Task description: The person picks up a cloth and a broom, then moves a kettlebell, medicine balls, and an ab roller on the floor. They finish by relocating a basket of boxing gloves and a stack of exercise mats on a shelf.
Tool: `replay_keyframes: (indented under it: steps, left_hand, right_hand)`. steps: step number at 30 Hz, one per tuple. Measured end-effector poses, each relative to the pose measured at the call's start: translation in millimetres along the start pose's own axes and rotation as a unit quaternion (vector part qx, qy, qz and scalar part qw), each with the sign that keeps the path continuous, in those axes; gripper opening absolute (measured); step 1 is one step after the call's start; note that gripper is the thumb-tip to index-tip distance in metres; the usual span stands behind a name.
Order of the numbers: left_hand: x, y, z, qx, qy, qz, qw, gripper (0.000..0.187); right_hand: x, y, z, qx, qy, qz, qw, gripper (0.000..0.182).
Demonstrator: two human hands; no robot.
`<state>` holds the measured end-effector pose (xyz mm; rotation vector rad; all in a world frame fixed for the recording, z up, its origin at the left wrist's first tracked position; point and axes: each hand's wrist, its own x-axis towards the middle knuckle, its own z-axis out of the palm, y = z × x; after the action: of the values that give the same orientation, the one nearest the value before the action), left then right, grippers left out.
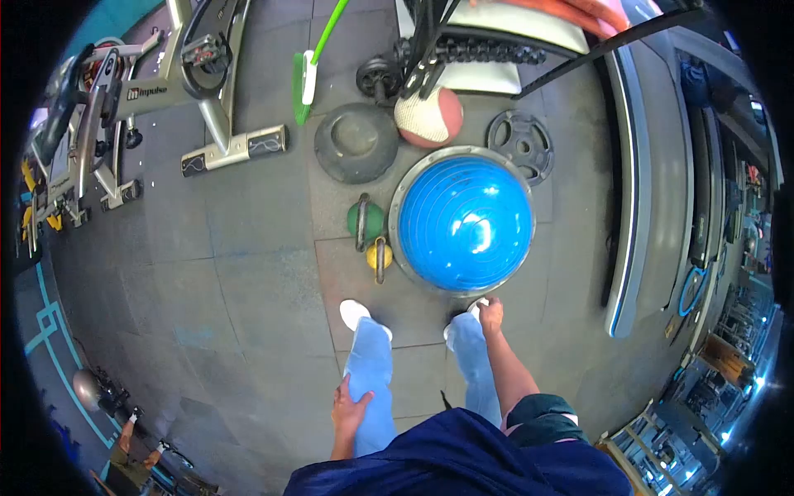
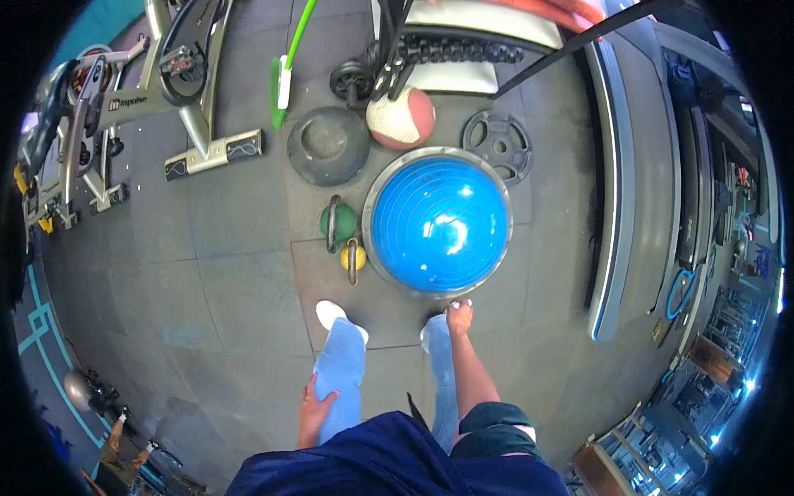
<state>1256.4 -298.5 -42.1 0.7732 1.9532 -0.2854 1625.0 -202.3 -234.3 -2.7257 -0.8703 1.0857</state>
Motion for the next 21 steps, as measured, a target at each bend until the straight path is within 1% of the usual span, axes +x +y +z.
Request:
replay_keyframes:
  steps: [2,3,5,7,9,11,13,14,15,16,17,19,20,21]
  left_hand:
    - [15.0,17.7,1.1,-0.14,0.006,-0.025,0.99,0.069]
    - [22.0,22.7,-7.9,-0.199,0.004,-0.038,0.979,0.067]
    - [46.5,38.6,-36.9,-0.277,0.031,-0.012,0.96,0.057]
    - [71.3,74.9,-73.2,-0.346,0.057,0.029,0.936,0.053]
    - [122.9,89.5,-91.3,-0.308,0.079,0.071,0.945,0.044]
    - [157.0,126.9,-106.7,-0.338,0.067,0.084,0.935,0.039]
    - [184.2,158.1,-106.7,-0.366,0.06,0.103,0.923,0.034]
    - [194.1,167.9,-99.0,-0.375,0.056,0.164,0.911,0.034]
    - [193.1,183.3,-93.3,-0.365,0.027,0.159,0.917,0.032]
    - [202.4,177.7,-77.2,-0.323,0.011,0.154,0.934,0.033]
    - [194.1,189.4,-78.2,-0.352,-0.051,0.16,0.921,0.034]
    - [192.5,189.6,-70.9,-0.24,-0.053,0.225,0.943,0.035]
    - [197.0,188.0,-75.1,-0.23,-0.07,0.259,0.936,0.035]
    - [202.4,181.5,-79.4,-0.22,-0.088,0.292,0.926,0.036]
  right_hand:
    - [21.0,16.7,-23.3,0.017,-0.004,0.065,0.998,0.036]
    - [26.9,15.3,-36.9,0.045,-0.008,0.049,0.998,0.036]
    - [51.7,-10.0,-58.9,0.102,-0.015,0.013,0.995,0.038]
    - [76.7,-46.7,-64.0,0.118,0.012,-0.075,0.99,0.037]
    - [90.2,-108.5,-65.2,0.125,-0.045,-0.103,0.986,0.037]
    - [95.5,-178.7,-39.1,0.09,-0.049,-0.189,0.977,0.033]
    - [91.1,-258.3,-1.5,0.125,-0.071,-0.296,0.944,0.031]
    - [84.2,-302.2,17.4,0.093,-0.067,-0.354,0.928,0.032]
    - [79.0,-341.8,38.9,0.058,-0.068,-0.41,0.908,0.033]
    - [74.0,-372.1,69.4,0.06,-0.079,-0.403,0.91,0.037]
    - [74.7,-405.3,99.2,0.068,-0.083,-0.399,0.911,0.041]
    - [68.6,-453.7,148.9,-0.025,-0.051,-0.421,0.905,0.046]
    - [70.1,-472.0,170.4,-0.074,-0.034,-0.433,0.898,0.048]
    - [73.7,-483.7,190.1,-0.103,-0.041,-0.411,0.905,0.049]
